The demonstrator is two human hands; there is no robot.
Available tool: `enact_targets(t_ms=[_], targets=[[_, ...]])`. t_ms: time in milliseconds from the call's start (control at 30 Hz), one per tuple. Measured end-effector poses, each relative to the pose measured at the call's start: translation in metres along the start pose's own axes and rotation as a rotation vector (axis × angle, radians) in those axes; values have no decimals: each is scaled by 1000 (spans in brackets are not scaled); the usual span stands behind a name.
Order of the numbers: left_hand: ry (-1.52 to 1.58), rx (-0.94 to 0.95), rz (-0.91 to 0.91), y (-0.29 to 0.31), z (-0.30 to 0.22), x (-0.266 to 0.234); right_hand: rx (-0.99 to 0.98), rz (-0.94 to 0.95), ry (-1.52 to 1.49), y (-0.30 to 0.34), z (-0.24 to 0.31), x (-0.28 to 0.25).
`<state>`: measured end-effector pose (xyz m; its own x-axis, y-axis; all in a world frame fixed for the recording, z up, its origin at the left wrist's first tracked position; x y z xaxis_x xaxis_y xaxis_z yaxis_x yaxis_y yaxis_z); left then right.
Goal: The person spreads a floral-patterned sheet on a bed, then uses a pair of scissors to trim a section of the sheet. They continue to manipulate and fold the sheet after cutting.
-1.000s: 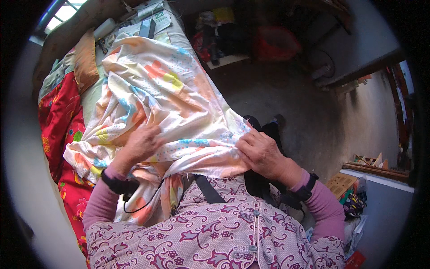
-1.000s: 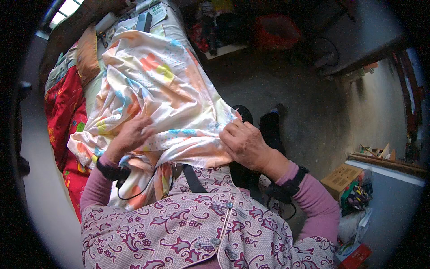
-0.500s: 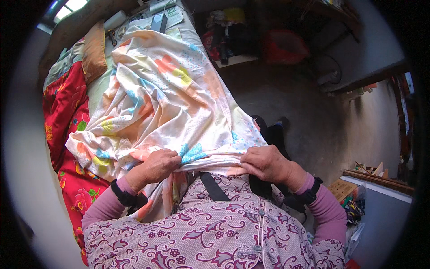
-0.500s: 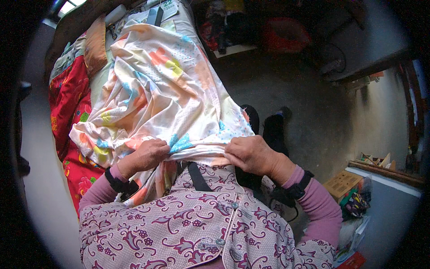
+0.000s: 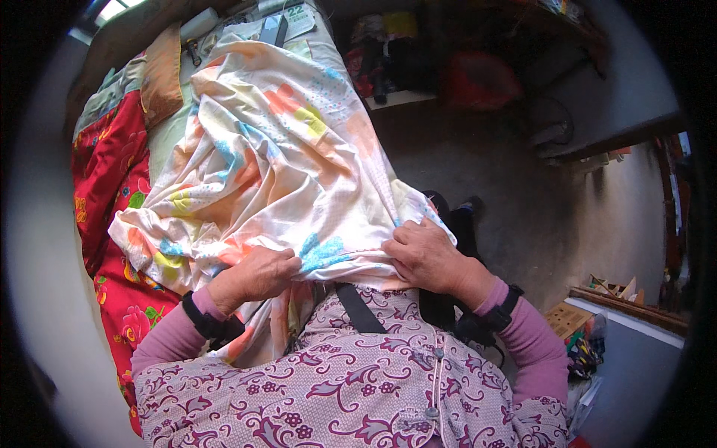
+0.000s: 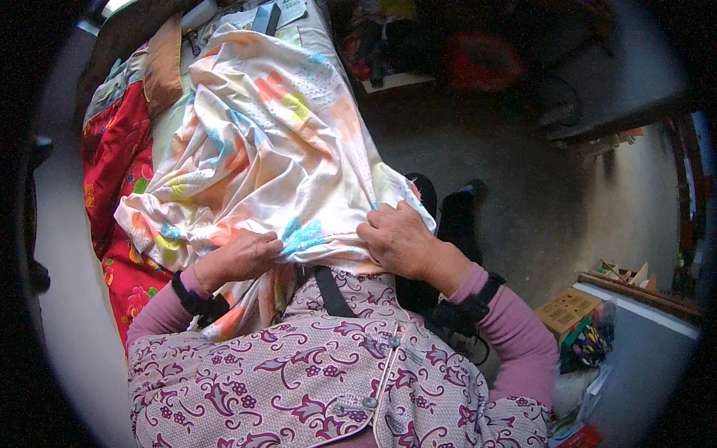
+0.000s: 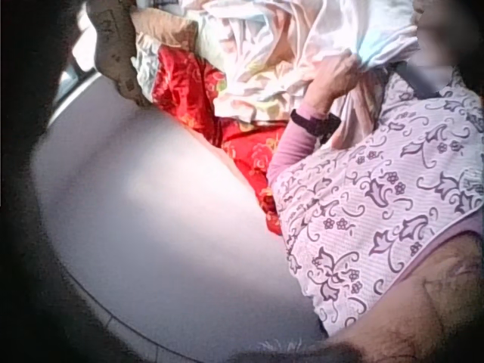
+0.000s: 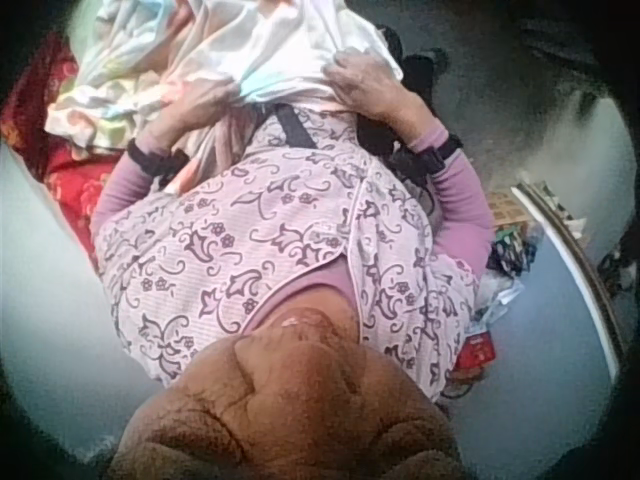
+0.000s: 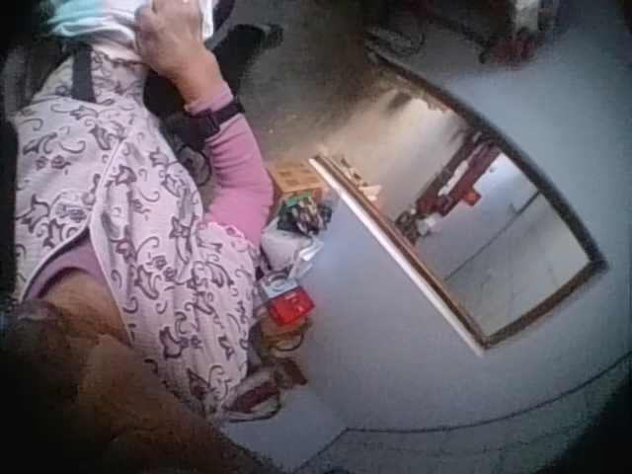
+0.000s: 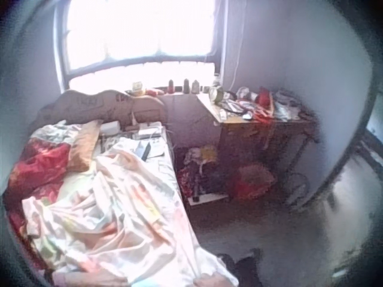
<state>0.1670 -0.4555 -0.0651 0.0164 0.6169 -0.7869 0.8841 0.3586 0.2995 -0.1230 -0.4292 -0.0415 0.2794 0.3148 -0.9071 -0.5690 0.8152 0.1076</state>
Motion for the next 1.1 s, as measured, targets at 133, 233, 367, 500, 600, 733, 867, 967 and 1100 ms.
enact_targets(t_ms=[133,233,367,500,600,733,867,967,1100], targets=[[60,-13,373,3,6,6,-85,-112,27,10,1,-10],[159,-10,-4,-24,6,-23,-135,-212,61,11,7,-15],[382,7,-433,-73,-6,-55,-168,-255,72,9,10,-15],[290,74,-491,-118,-20,-63,-229,-265,115,12,10,-17],[183,209,-336,-136,-22,-63,-221,-257,97,16,10,-20],[-5,216,-111,-149,-30,-35,-236,-293,92,17,10,-22],[-5,178,-216,-157,-20,-28,-222,-276,76,18,8,-19],[5,121,-485,-155,-6,-41,-185,-238,81,24,7,-17],[298,52,-538,-154,6,-44,-148,-249,106,29,7,-19]])
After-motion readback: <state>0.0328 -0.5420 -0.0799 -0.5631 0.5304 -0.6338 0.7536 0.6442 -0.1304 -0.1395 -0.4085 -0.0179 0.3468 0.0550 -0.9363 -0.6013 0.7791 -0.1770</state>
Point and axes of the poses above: each hand's wrist, its own y-axis away from the middle knuckle, its own x-axis out of the palm, z = x × y, the point moved 4 cm from there along -y, towards the middle knuckle, and after that the axes turned 8 degrees about x, right-handed, at the moved point
